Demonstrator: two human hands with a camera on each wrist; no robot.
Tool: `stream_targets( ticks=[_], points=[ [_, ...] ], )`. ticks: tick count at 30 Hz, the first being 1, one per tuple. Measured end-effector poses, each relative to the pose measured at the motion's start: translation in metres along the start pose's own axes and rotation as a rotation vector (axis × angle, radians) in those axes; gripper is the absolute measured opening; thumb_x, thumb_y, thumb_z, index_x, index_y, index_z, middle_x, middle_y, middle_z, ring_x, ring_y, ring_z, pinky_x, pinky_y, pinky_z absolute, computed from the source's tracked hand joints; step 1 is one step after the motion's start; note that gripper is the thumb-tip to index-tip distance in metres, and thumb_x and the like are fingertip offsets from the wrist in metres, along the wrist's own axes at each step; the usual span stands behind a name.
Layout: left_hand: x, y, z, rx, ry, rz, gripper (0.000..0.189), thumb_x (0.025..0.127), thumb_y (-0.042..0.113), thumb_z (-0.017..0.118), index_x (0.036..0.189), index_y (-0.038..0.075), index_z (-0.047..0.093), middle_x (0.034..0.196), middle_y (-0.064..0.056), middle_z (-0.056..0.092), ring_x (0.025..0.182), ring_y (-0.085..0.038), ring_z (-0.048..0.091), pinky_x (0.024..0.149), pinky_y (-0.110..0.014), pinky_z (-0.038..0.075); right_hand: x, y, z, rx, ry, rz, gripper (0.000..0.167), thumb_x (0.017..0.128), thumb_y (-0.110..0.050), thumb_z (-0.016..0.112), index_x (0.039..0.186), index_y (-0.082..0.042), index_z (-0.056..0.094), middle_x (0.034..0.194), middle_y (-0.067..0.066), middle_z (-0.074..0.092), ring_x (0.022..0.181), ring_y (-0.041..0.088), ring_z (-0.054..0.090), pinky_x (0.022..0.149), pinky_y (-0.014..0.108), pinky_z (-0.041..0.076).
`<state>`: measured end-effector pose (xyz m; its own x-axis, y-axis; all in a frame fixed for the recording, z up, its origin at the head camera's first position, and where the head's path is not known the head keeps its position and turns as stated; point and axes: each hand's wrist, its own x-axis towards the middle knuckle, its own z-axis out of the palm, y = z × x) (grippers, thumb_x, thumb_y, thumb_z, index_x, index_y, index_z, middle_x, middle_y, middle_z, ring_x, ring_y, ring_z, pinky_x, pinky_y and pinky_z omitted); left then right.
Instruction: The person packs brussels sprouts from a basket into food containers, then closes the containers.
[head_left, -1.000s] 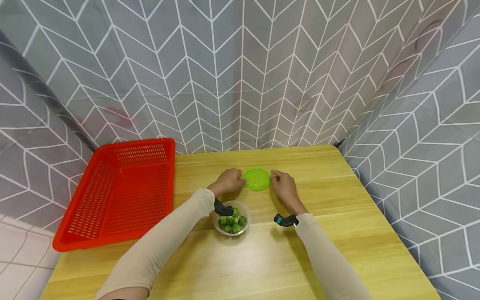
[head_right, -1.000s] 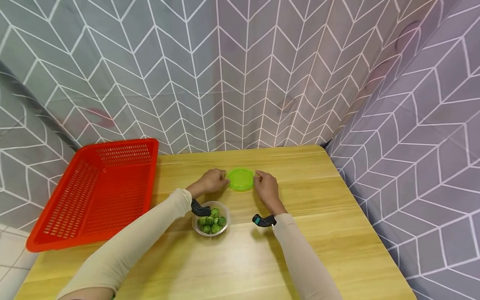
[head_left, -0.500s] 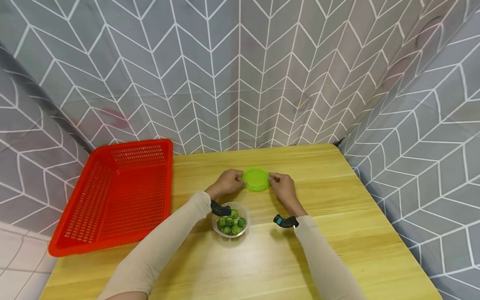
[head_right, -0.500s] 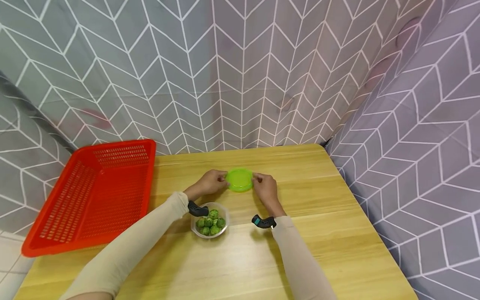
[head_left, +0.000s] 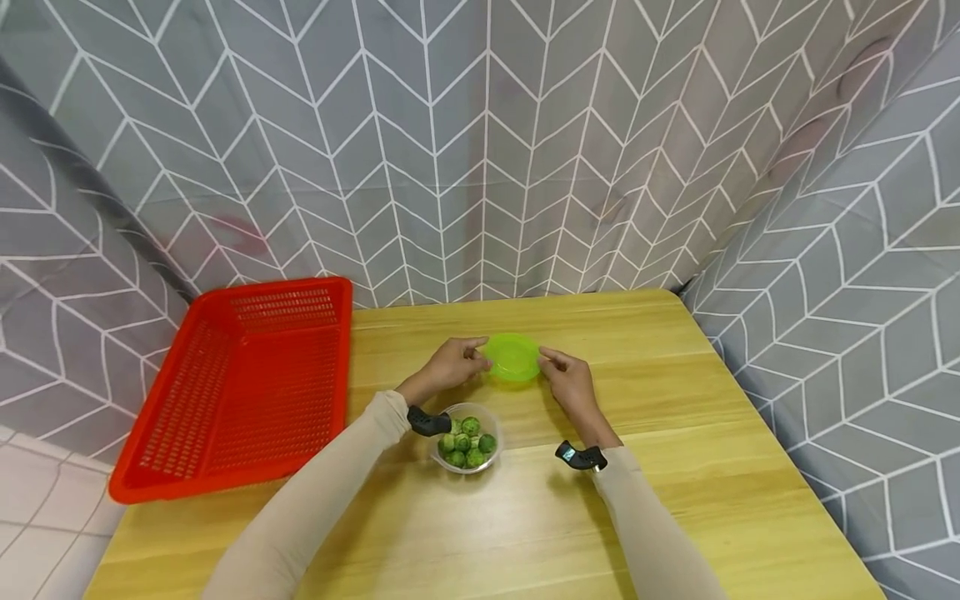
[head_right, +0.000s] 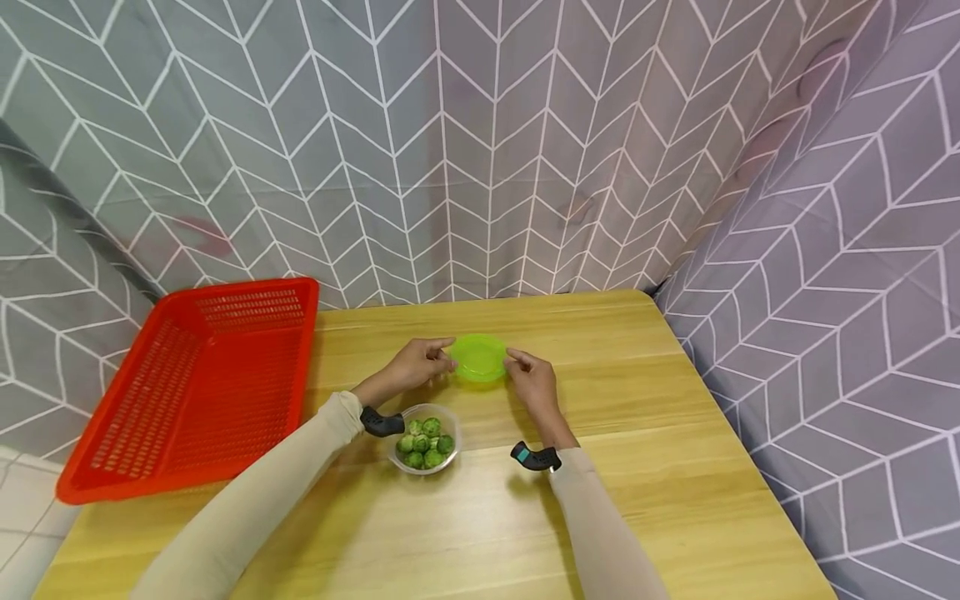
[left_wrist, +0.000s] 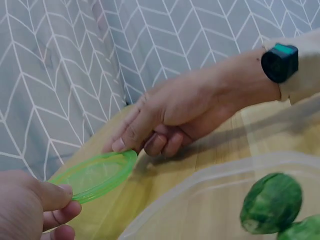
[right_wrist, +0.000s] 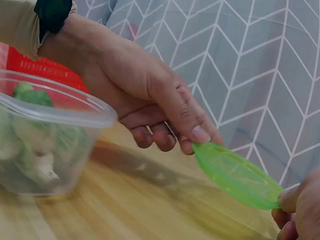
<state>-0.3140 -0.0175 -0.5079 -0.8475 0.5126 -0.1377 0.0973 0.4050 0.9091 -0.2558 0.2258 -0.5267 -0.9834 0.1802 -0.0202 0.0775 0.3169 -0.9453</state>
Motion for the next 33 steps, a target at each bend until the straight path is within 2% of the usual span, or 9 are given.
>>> stream_targets(
  ticks=[3, 6, 10, 12, 17, 21, 23, 27, 33],
  points=[
    [-0.009, 0.002, -0.001, 0.014, 0.039, 0.016, 0.058, 0.101, 0.026, 0.063, 0.154, 0.015, 0.041, 0.1, -0.007, 0.072, 0.07, -0.034, 0.058, 0.047, -0.025, 0.035, -0.007, -0.002, 0.002, 0.05, -0.017, 0.004, 0.032, 0.101, -0.023, 0.063, 0.131, -0.013, 0.068, 0.102, 0.015, 0.068, 0.062, 0.012, 0.048, 0.052, 0.021, 0.039],
    [-0.019, 0.006, -0.002, 0.024, 0.067, 0.037, 0.058, 0.102, 0.027, 0.063, 0.154, 0.014, 0.042, 0.101, -0.009, 0.073, 0.071, -0.032, 0.058, 0.049, -0.025, 0.036, -0.013, -0.006, 0.003, 0.098, -0.042, 0.007, 0.032, 0.102, -0.023, 0.062, 0.133, -0.014, 0.067, 0.099, 0.017, 0.068, 0.048, 0.011, 0.037, 0.045, 0.023, 0.034],
    [-0.034, 0.009, -0.003, 0.048, 0.114, 0.075, 0.056, 0.102, 0.029, 0.062, 0.153, 0.013, 0.044, 0.101, -0.013, 0.073, 0.065, -0.026, 0.053, 0.052, -0.027, 0.037, -0.024, -0.016, 0.005, 0.128, -0.077, 0.005, 0.033, 0.103, -0.023, 0.06, 0.134, -0.014, 0.065, 0.11, 0.014, 0.069, 0.052, 0.014, 0.04, 0.045, 0.023, 0.034],
    [-0.044, 0.01, -0.004, 0.059, 0.146, 0.092, 0.054, 0.102, 0.029, 0.062, 0.151, 0.013, 0.046, 0.099, -0.013, 0.073, 0.066, -0.028, 0.055, 0.054, -0.027, 0.038, -0.03, -0.021, 0.007, 0.137, -0.091, 0.006, 0.034, 0.103, -0.023, 0.06, 0.136, -0.013, 0.063, 0.112, 0.015, 0.068, 0.056, 0.015, 0.043, 0.047, 0.023, 0.035],
    [-0.07, 0.014, -0.004, 0.07, 0.234, 0.117, 0.051, 0.101, 0.029, 0.064, 0.148, 0.014, 0.051, 0.09, -0.003, 0.072, 0.072, -0.032, 0.061, 0.054, -0.026, 0.04, -0.045, -0.035, 0.013, 0.183, -0.123, 0.014, 0.037, 0.102, -0.022, 0.062, 0.138, -0.013, 0.061, 0.103, 0.023, 0.065, 0.056, 0.013, 0.042, 0.048, 0.022, 0.034],
    [-0.093, 0.018, -0.002, 0.073, 0.307, 0.109, 0.05, 0.099, 0.029, 0.067, 0.145, 0.014, 0.056, 0.082, 0.006, 0.071, 0.07, -0.021, 0.061, 0.052, -0.024, 0.04, -0.059, -0.045, 0.018, 0.214, -0.15, 0.023, 0.035, 0.101, -0.018, 0.063, 0.135, -0.014, 0.062, 0.096, 0.017, 0.065, 0.055, 0.011, 0.04, 0.049, 0.021, 0.033],
    [-0.104, 0.019, -0.001, 0.066, 0.336, 0.099, 0.048, 0.098, 0.027, 0.068, 0.143, 0.013, 0.058, 0.08, 0.007, 0.07, 0.068, -0.017, 0.059, 0.052, -0.023, 0.039, -0.067, -0.048, 0.022, 0.218, -0.17, 0.022, 0.035, 0.101, -0.017, 0.062, 0.136, -0.013, 0.062, 0.093, 0.013, 0.064, 0.054, 0.01, 0.04, 0.049, 0.021, 0.033],
    [-0.125, 0.019, 0.001, 0.038, 0.359, 0.078, 0.045, 0.098, 0.022, 0.068, 0.14, 0.01, 0.06, 0.078, 0.005, 0.069, 0.071, -0.014, 0.061, 0.05, -0.021, 0.036, -0.084, -0.055, 0.028, 0.229, -0.198, 0.021, 0.036, 0.101, -0.012, 0.062, 0.136, -0.012, 0.061, 0.09, 0.014, 0.064, 0.052, 0.009, 0.039, 0.047, 0.021, 0.031],
    [-0.151, 0.014, 0.007, -0.011, 0.354, 0.042, 0.047, 0.097, 0.019, 0.068, 0.141, 0.004, 0.058, 0.079, 0.002, 0.069, 0.073, -0.014, 0.063, 0.046, -0.019, 0.032, -0.098, -0.043, 0.037, 0.194, -0.209, -0.002, 0.037, 0.099, -0.014, 0.064, 0.136, -0.018, 0.062, 0.086, 0.01, 0.066, 0.052, 0.009, 0.04, 0.046, 0.021, 0.033]
  ],
)
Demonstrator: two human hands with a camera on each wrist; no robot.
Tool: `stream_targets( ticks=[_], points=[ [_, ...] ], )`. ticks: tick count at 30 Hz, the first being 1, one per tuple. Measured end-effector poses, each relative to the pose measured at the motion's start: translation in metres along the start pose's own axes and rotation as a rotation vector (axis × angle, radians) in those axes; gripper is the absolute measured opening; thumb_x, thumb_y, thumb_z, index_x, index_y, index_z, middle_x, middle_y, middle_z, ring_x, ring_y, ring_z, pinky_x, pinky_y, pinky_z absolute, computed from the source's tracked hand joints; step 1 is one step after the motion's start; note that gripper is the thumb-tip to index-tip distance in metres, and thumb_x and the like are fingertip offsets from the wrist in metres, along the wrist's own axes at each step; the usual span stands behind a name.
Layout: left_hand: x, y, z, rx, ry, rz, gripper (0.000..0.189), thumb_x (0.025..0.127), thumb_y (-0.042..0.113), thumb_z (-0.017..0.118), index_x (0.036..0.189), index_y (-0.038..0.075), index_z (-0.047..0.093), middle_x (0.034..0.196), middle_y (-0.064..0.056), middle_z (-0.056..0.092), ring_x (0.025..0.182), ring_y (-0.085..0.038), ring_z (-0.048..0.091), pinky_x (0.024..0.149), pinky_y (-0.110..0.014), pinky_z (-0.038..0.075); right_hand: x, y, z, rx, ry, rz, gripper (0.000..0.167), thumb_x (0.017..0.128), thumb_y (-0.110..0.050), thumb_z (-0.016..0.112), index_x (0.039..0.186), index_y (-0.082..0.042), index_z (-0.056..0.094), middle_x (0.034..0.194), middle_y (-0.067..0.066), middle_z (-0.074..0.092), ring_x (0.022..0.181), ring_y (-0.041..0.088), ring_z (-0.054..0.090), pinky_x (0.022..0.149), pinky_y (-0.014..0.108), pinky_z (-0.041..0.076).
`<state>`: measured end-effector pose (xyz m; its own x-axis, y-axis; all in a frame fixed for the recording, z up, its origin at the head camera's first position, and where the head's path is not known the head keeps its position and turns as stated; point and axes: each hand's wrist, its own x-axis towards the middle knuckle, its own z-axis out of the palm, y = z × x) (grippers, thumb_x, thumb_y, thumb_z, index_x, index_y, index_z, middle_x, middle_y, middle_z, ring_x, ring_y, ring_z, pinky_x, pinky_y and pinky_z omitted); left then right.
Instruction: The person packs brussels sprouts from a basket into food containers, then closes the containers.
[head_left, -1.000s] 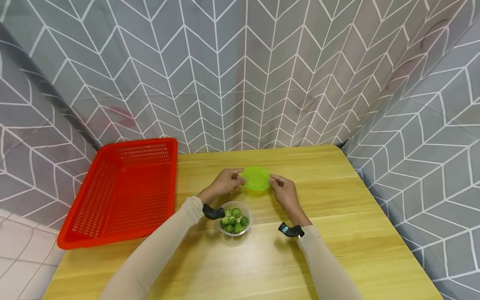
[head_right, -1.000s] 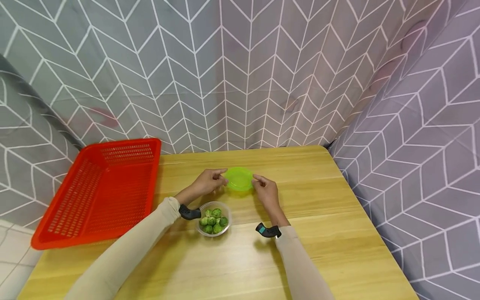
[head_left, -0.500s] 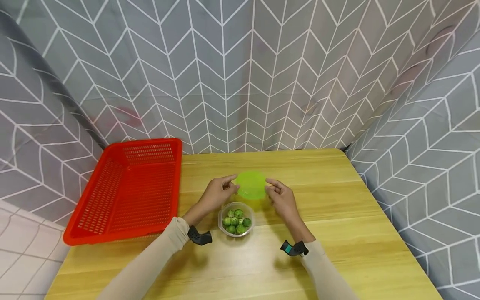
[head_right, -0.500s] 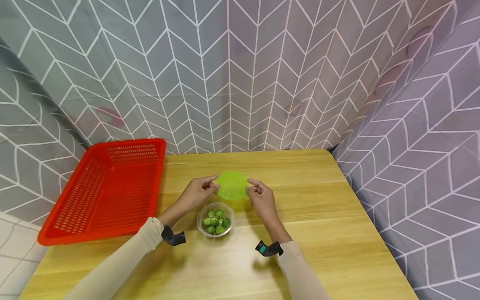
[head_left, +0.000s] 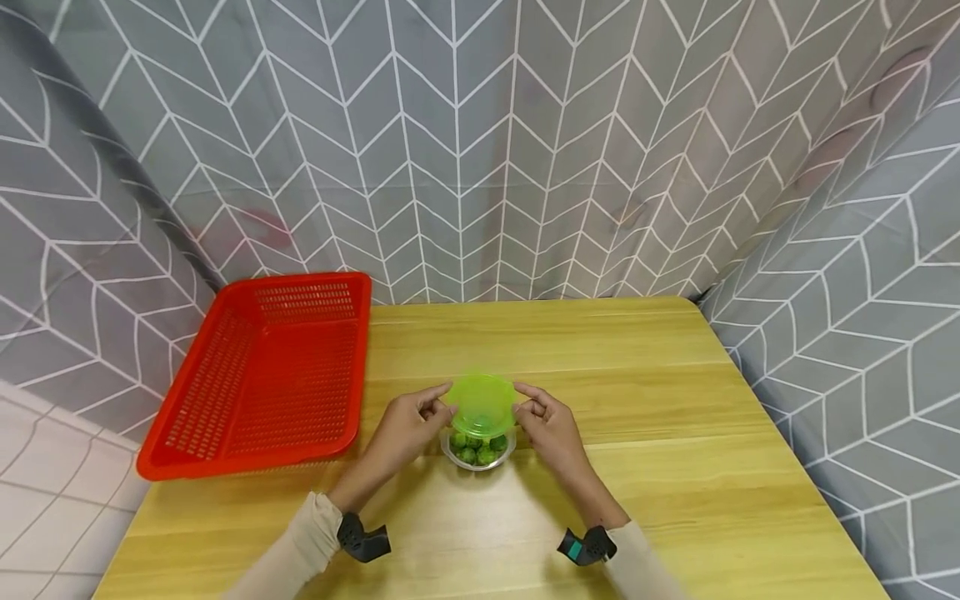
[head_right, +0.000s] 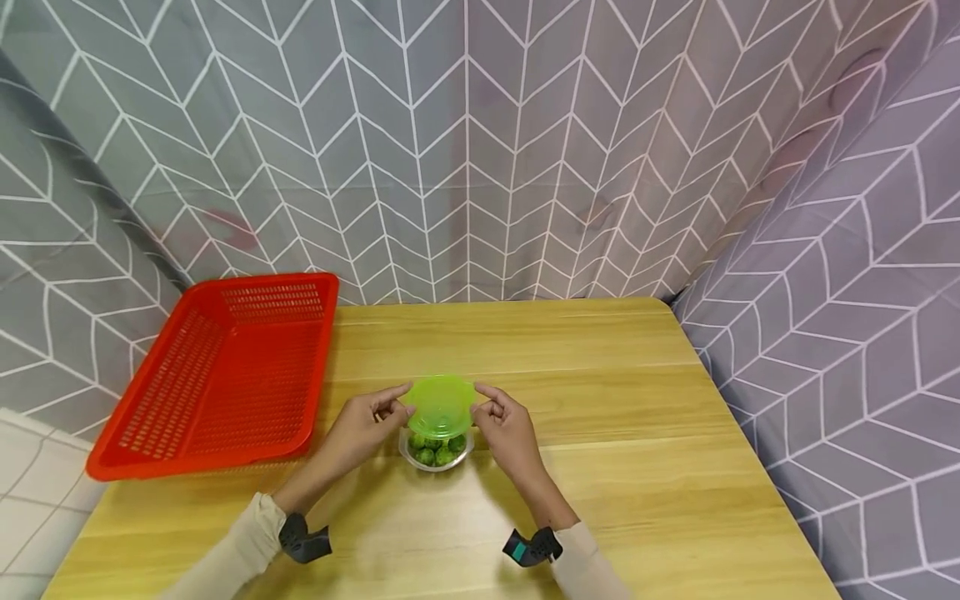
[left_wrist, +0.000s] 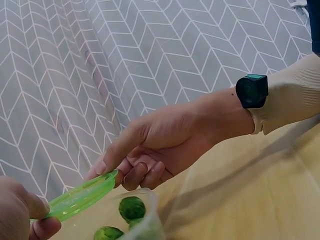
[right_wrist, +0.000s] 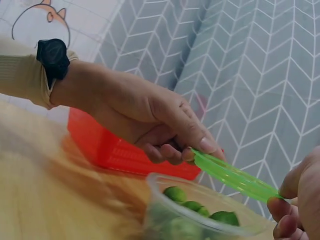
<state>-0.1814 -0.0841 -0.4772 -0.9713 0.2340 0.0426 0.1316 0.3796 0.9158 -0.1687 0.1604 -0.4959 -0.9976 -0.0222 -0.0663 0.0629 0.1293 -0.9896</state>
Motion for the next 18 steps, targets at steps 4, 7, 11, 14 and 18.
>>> stream_targets(
  ticks=[4, 7, 11, 14, 18],
  points=[
    [-0.011, -0.005, 0.003, 0.0, 0.005, 0.006, 0.047, 0.096, 0.017, 0.068, 0.139, 0.002, 0.059, 0.077, 0.004, 0.066, 0.068, -0.009, 0.059, 0.046, -0.019, 0.035, -0.011, 0.004, 0.002, -0.046, -0.006, -0.024, 0.039, 0.099, -0.017, 0.065, 0.137, -0.018, 0.061, 0.085, 0.012, 0.067, 0.052, 0.01, 0.041, 0.049, 0.021, 0.036],
    [-0.018, -0.01, 0.005, 0.009, 0.002, 0.017, 0.045, 0.096, 0.016, 0.067, 0.138, 0.001, 0.059, 0.075, 0.005, 0.063, 0.065, -0.005, 0.059, 0.044, -0.019, 0.033, -0.017, 0.005, 0.005, -0.064, -0.008, -0.041, 0.039, 0.099, -0.015, 0.065, 0.138, -0.016, 0.061, 0.081, 0.012, 0.065, 0.054, 0.011, 0.043, 0.053, 0.022, 0.039],
    [-0.024, -0.013, 0.007, 0.023, 0.002, 0.018, 0.046, 0.096, 0.018, 0.07, 0.138, 0.002, 0.06, 0.075, 0.003, 0.066, 0.054, -0.006, 0.052, 0.042, -0.02, 0.034, -0.024, -0.001, 0.009, -0.123, 0.019, -0.07, 0.039, 0.098, -0.009, 0.066, 0.136, -0.009, 0.061, 0.074, 0.01, 0.062, 0.054, 0.009, 0.04, 0.056, 0.021, 0.038],
    [-0.025, -0.012, 0.008, 0.028, 0.016, 0.018, 0.045, 0.096, 0.018, 0.071, 0.137, 0.004, 0.061, 0.076, 0.002, 0.067, 0.049, -0.006, 0.047, 0.042, -0.02, 0.036, -0.031, -0.013, 0.013, -0.164, 0.04, -0.09, 0.037, 0.096, -0.003, 0.065, 0.134, -0.002, 0.062, 0.071, 0.012, 0.06, 0.053, 0.007, 0.038, 0.058, 0.021, 0.038],
    [-0.025, -0.012, 0.01, 0.049, 0.032, 0.026, 0.042, 0.095, 0.014, 0.071, 0.135, 0.002, 0.063, 0.072, 0.006, 0.063, 0.049, -0.002, 0.043, 0.043, -0.019, 0.034, -0.038, -0.024, 0.017, -0.186, 0.051, -0.107, 0.036, 0.095, 0.002, 0.064, 0.131, 0.002, 0.062, 0.068, 0.012, 0.057, 0.054, 0.006, 0.04, 0.063, 0.023, 0.042]
  ],
)
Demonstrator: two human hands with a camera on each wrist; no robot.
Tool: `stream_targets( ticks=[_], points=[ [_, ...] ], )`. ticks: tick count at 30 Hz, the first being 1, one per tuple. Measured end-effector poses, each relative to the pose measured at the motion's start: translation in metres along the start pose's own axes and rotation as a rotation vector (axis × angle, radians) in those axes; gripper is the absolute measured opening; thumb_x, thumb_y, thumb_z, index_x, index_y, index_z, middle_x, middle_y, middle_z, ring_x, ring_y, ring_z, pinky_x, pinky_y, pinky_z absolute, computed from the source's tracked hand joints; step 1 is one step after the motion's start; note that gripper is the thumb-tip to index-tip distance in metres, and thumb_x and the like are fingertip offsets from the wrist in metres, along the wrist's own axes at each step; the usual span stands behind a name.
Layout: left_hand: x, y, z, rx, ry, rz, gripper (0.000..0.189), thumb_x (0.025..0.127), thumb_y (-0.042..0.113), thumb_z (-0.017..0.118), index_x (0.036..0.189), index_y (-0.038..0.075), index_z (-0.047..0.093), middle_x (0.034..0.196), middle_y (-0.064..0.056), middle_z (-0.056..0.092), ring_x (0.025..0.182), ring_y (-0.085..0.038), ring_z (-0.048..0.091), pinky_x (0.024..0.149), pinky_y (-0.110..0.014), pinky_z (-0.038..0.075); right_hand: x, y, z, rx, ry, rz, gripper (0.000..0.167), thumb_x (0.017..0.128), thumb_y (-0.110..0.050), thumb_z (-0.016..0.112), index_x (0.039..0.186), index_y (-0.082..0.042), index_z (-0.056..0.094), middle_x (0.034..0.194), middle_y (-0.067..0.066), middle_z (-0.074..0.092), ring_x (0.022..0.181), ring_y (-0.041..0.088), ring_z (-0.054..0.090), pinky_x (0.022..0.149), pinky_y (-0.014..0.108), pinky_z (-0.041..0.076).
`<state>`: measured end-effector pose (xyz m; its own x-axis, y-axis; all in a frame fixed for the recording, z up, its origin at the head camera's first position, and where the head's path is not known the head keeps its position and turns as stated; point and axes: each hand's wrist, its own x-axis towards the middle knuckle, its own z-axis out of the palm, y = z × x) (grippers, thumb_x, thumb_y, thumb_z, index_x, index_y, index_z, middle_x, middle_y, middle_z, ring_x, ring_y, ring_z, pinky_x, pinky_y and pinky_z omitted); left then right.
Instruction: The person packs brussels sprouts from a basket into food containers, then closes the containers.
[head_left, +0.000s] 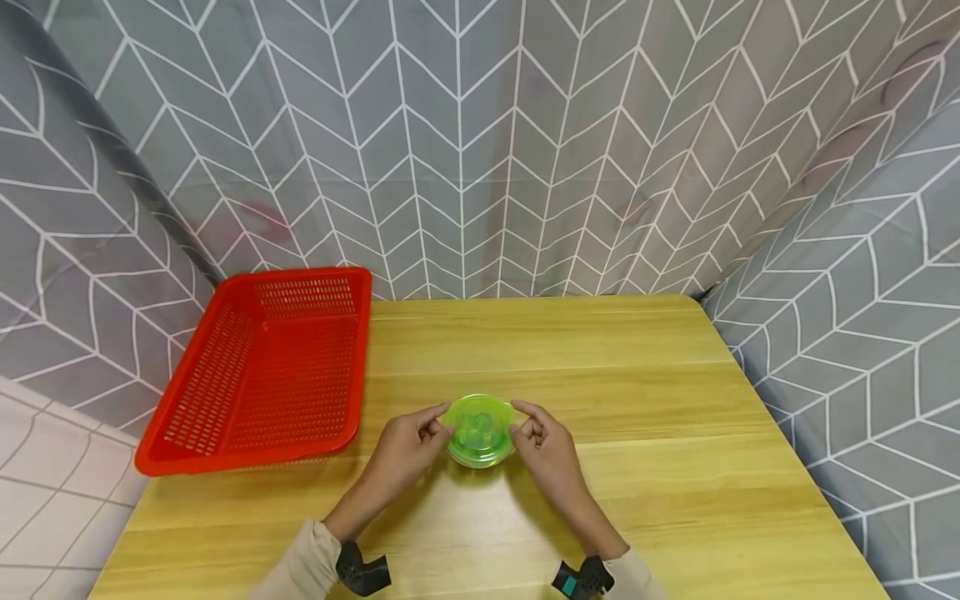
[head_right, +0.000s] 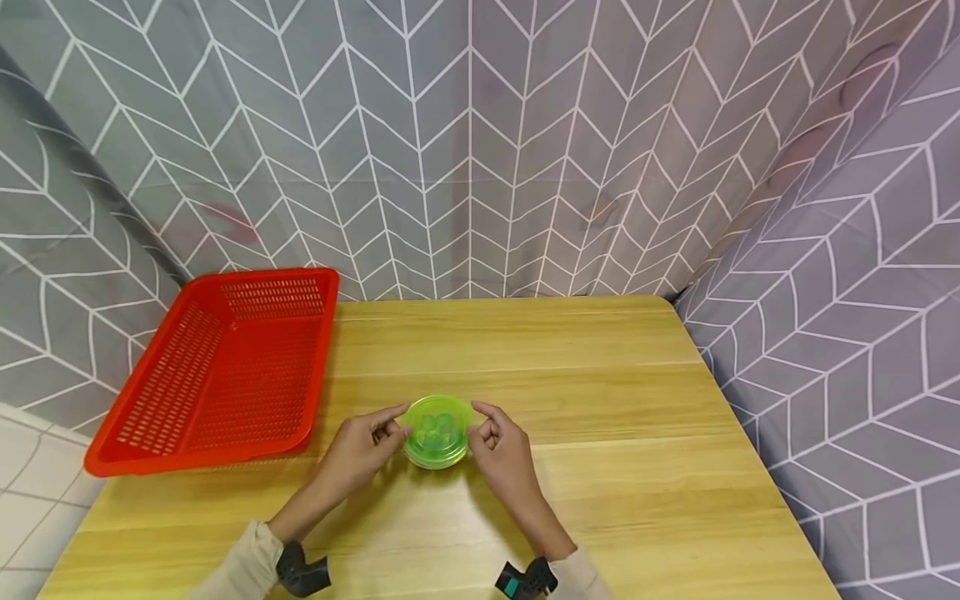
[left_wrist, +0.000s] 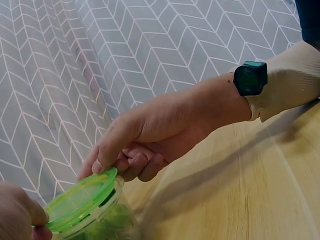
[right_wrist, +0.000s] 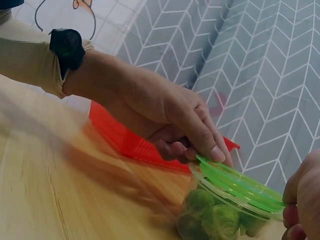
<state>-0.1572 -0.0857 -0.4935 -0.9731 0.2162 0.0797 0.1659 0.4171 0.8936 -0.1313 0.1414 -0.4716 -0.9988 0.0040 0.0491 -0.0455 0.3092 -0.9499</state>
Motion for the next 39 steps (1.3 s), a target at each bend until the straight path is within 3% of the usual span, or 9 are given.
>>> stream_targets(
  ticks=[5, 9, 16, 21, 26, 35, 39],
  points=[
    [0.0, -0.004, 0.002, 0.026, 0.018, -0.005, 0.038, 0.094, 0.014, 0.072, 0.131, 0.006, 0.067, 0.069, 0.007, 0.06, 0.049, -0.001, 0.039, 0.045, -0.019, 0.032, 0.004, 0.018, 0.005, 0.012, 0.031, -0.015, 0.034, 0.096, -0.005, 0.067, 0.129, -0.005, 0.065, 0.066, 0.002, 0.053, 0.055, 0.008, 0.041, 0.059, 0.022, 0.04],
    [0.001, -0.009, 0.003, 0.003, 0.017, -0.024, 0.035, 0.094, 0.016, 0.073, 0.128, 0.009, 0.069, 0.071, 0.005, 0.06, 0.053, -0.005, 0.045, 0.046, -0.02, 0.035, 0.008, 0.036, 0.006, 0.046, 0.026, 0.005, 0.031, 0.097, -0.014, 0.068, 0.128, -0.013, 0.065, 0.068, 0.003, 0.055, 0.055, 0.009, 0.042, 0.063, 0.02, 0.043],
    [0.002, -0.022, 0.008, -0.176, -0.023, -0.154, 0.033, 0.094, 0.019, 0.073, 0.124, 0.006, 0.068, 0.077, 0.0, 0.064, 0.064, -0.009, 0.049, 0.053, -0.019, 0.037, 0.009, 0.042, 0.005, 0.188, -0.055, 0.162, 0.03, 0.1, -0.024, 0.065, 0.126, -0.009, 0.065, 0.075, 0.016, 0.06, 0.047, 0.012, 0.045, 0.039, 0.022, 0.037],
    [0.002, -0.025, 0.011, -0.302, -0.046, -0.232, 0.034, 0.097, 0.019, 0.069, 0.125, 0.001, 0.063, 0.075, -0.003, 0.063, 0.063, -0.014, 0.052, 0.055, -0.022, 0.042, 0.01, 0.042, 0.005, 0.313, -0.091, 0.243, 0.031, 0.1, -0.019, 0.063, 0.127, -0.002, 0.063, 0.067, 0.007, 0.058, 0.05, 0.013, 0.05, 0.043, 0.023, 0.044],
    [0.002, -0.024, 0.015, -0.41, -0.04, -0.295, 0.031, 0.097, 0.014, 0.067, 0.124, -0.002, 0.061, 0.074, -0.003, 0.062, 0.061, -0.018, 0.054, 0.053, -0.024, 0.046, 0.011, 0.044, 0.008, 0.402, -0.095, 0.236, 0.032, 0.1, -0.013, 0.061, 0.127, 0.004, 0.056, 0.067, 0.001, 0.055, 0.048, 0.009, 0.047, 0.042, 0.021, 0.042],
    [0.003, -0.024, 0.015, -0.486, -0.079, -0.305, 0.034, 0.098, 0.015, 0.066, 0.125, -0.003, 0.055, 0.075, -0.002, 0.061, 0.061, -0.014, 0.055, 0.049, -0.021, 0.039, 0.011, 0.049, 0.013, 0.568, -0.107, 0.215, 0.023, 0.1, -0.002, 0.056, 0.121, 0.007, 0.049, 0.072, 0.002, 0.049, 0.046, 0.007, 0.037, 0.043, 0.021, 0.04],
    [0.003, -0.024, 0.016, -0.506, -0.069, -0.285, 0.03, 0.098, 0.009, 0.065, 0.122, -0.005, 0.054, 0.074, -0.003, 0.059, 0.058, -0.012, 0.052, 0.048, -0.02, 0.04, 0.011, 0.051, 0.012, 0.567, -0.113, 0.219, 0.027, 0.1, -0.005, 0.056, 0.124, 0.006, 0.049, 0.074, 0.002, 0.05, 0.048, 0.007, 0.037, 0.045, 0.021, 0.042]
  ],
)
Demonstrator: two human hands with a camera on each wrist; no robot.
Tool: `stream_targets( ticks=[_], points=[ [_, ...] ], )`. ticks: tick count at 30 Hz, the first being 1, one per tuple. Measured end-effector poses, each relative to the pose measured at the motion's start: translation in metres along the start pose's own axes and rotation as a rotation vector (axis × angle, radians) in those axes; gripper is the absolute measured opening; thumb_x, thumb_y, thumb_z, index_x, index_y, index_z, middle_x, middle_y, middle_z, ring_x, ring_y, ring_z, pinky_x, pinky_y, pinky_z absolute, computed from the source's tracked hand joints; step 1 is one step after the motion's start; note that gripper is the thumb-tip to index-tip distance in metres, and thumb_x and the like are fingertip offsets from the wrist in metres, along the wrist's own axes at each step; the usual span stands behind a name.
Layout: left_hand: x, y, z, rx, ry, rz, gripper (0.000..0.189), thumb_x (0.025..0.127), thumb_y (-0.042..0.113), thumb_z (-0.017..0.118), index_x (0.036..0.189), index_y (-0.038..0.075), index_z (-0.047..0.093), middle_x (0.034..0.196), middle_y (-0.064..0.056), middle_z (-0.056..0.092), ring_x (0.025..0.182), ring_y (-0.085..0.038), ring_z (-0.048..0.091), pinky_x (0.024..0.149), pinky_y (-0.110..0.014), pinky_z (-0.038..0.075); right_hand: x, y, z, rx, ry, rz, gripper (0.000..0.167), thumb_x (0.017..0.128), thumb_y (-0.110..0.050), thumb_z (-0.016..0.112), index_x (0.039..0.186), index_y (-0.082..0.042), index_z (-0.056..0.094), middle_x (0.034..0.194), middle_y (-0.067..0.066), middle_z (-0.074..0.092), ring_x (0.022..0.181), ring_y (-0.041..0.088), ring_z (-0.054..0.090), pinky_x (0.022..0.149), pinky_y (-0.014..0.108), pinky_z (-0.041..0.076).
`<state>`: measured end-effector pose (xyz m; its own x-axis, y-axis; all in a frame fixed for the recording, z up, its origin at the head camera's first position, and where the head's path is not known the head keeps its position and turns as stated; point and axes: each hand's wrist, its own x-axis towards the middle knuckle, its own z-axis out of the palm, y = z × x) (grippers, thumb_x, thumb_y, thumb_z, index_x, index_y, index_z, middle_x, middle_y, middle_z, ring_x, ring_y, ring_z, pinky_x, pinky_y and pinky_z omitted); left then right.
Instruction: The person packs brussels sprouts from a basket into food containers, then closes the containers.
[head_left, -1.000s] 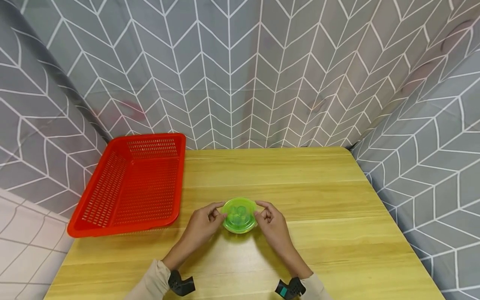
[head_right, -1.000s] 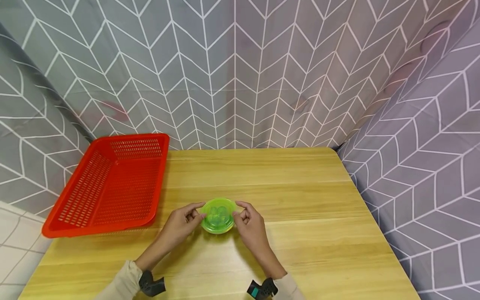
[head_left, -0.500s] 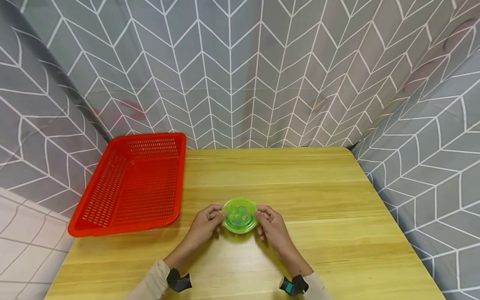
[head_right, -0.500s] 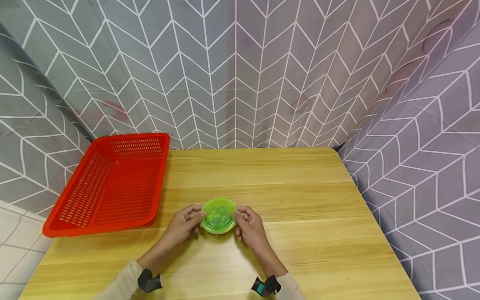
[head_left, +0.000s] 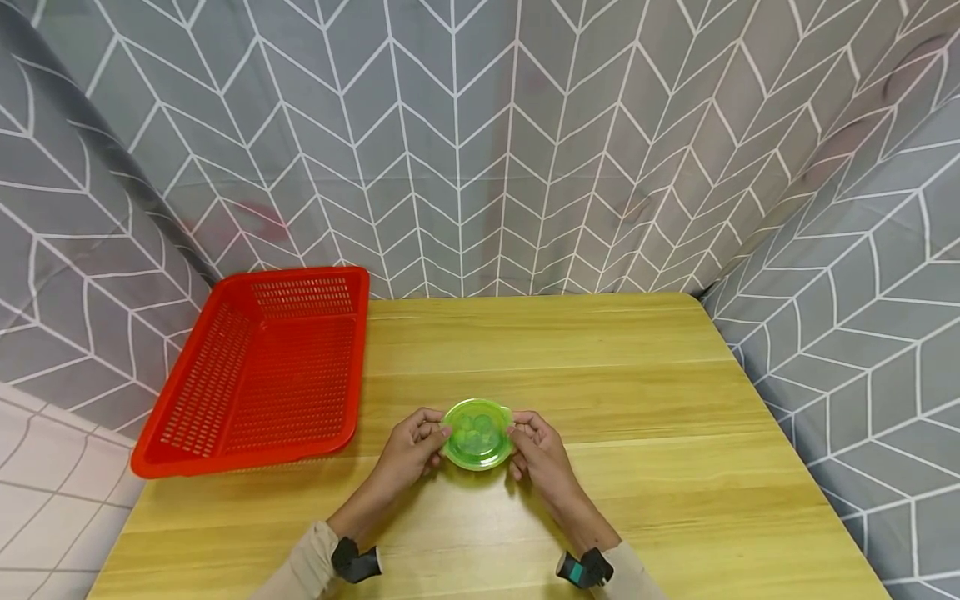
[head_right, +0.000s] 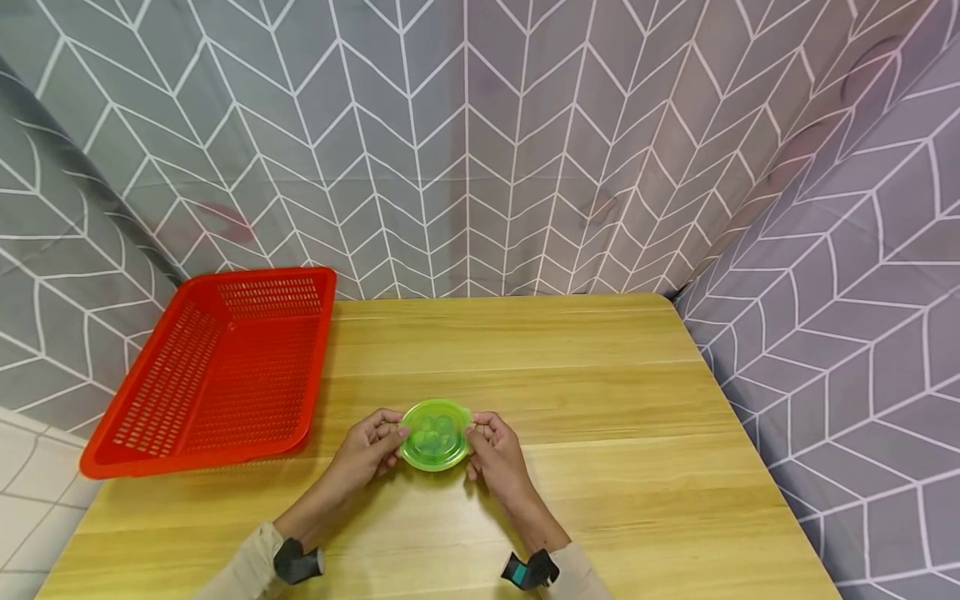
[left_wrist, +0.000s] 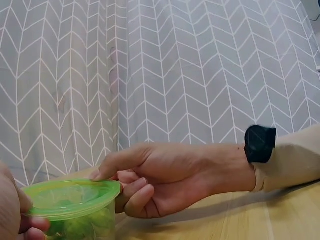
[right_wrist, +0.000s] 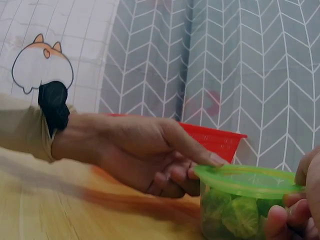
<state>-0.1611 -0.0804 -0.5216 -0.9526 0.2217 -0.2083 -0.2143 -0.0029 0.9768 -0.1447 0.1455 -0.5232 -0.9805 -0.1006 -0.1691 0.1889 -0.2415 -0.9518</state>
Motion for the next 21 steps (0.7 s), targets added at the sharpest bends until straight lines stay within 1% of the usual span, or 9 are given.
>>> stream_targets(
  ticks=[4, 11, 14, 16, 18, 19, 21],
  points=[
    [-0.001, -0.002, 0.002, -0.011, 0.016, 0.024, 0.027, 0.097, 0.005, 0.065, 0.119, -0.006, 0.054, 0.074, -0.004, 0.059, 0.056, -0.011, 0.05, 0.047, -0.019, 0.04, -0.002, 0.004, -0.001, -0.006, 0.017, -0.006, 0.028, 0.1, -0.007, 0.057, 0.126, 0.004, 0.052, 0.075, 0.002, 0.052, 0.048, 0.007, 0.038, 0.046, 0.021, 0.044],
    [-0.003, -0.002, 0.005, -0.014, 0.06, 0.021, 0.025, 0.097, 0.004, 0.065, 0.119, -0.003, 0.056, 0.072, -0.004, 0.058, 0.056, -0.013, 0.048, 0.046, -0.021, 0.04, -0.001, 0.01, -0.002, -0.047, 0.02, -0.061, 0.031, 0.101, -0.009, 0.059, 0.128, 0.006, 0.052, 0.072, 0.001, 0.051, 0.05, 0.008, 0.045, 0.047, 0.02, 0.046],
    [-0.004, -0.001, 0.007, 0.001, 0.068, 0.024, 0.027, 0.096, 0.006, 0.066, 0.12, -0.002, 0.057, 0.073, -0.005, 0.058, 0.058, -0.015, 0.049, 0.048, -0.023, 0.041, 0.0, 0.011, -0.005, -0.074, 0.028, -0.075, 0.031, 0.1, -0.011, 0.061, 0.127, 0.004, 0.055, 0.074, 0.002, 0.052, 0.051, 0.009, 0.046, 0.047, 0.021, 0.046],
    [-0.004, -0.003, 0.006, 0.034, 0.081, 0.038, 0.029, 0.096, 0.009, 0.068, 0.121, -0.002, 0.059, 0.075, -0.006, 0.06, 0.059, -0.016, 0.05, 0.05, -0.024, 0.042, 0.001, 0.01, -0.008, -0.109, 0.036, -0.092, 0.031, 0.1, -0.013, 0.062, 0.127, 0.002, 0.058, 0.078, 0.005, 0.055, 0.052, 0.011, 0.048, 0.047, 0.022, 0.047],
    [-0.004, -0.004, 0.004, 0.09, 0.105, 0.054, 0.03, 0.095, 0.014, 0.07, 0.122, 0.002, 0.061, 0.078, -0.007, 0.062, 0.062, -0.016, 0.05, 0.053, -0.024, 0.043, 0.003, 0.01, -0.011, -0.153, 0.047, -0.126, 0.031, 0.101, -0.015, 0.062, 0.128, 0.0, 0.06, 0.083, 0.011, 0.057, 0.054, 0.015, 0.05, 0.046, 0.025, 0.049],
    [-0.003, -0.004, 0.002, 0.134, 0.122, 0.075, 0.031, 0.096, 0.017, 0.07, 0.123, 0.003, 0.062, 0.08, -0.007, 0.063, 0.065, -0.016, 0.051, 0.055, -0.024, 0.043, 0.004, 0.01, -0.012, -0.183, 0.056, -0.152, 0.031, 0.101, -0.016, 0.062, 0.128, -0.001, 0.06, 0.086, 0.014, 0.059, 0.055, 0.018, 0.052, 0.047, 0.027, 0.05],
    [0.0, -0.002, -0.001, 0.24, 0.169, 0.135, 0.032, 0.097, 0.021, 0.07, 0.124, 0.006, 0.062, 0.086, -0.005, 0.064, 0.071, -0.015, 0.054, 0.062, -0.023, 0.046, 0.007, 0.009, -0.017, -0.259, 0.081, -0.225, 0.031, 0.103, -0.017, 0.061, 0.129, -0.001, 0.061, 0.095, 0.019, 0.06, 0.061, 0.027, 0.056, 0.049, 0.03, 0.052]
  ],
)
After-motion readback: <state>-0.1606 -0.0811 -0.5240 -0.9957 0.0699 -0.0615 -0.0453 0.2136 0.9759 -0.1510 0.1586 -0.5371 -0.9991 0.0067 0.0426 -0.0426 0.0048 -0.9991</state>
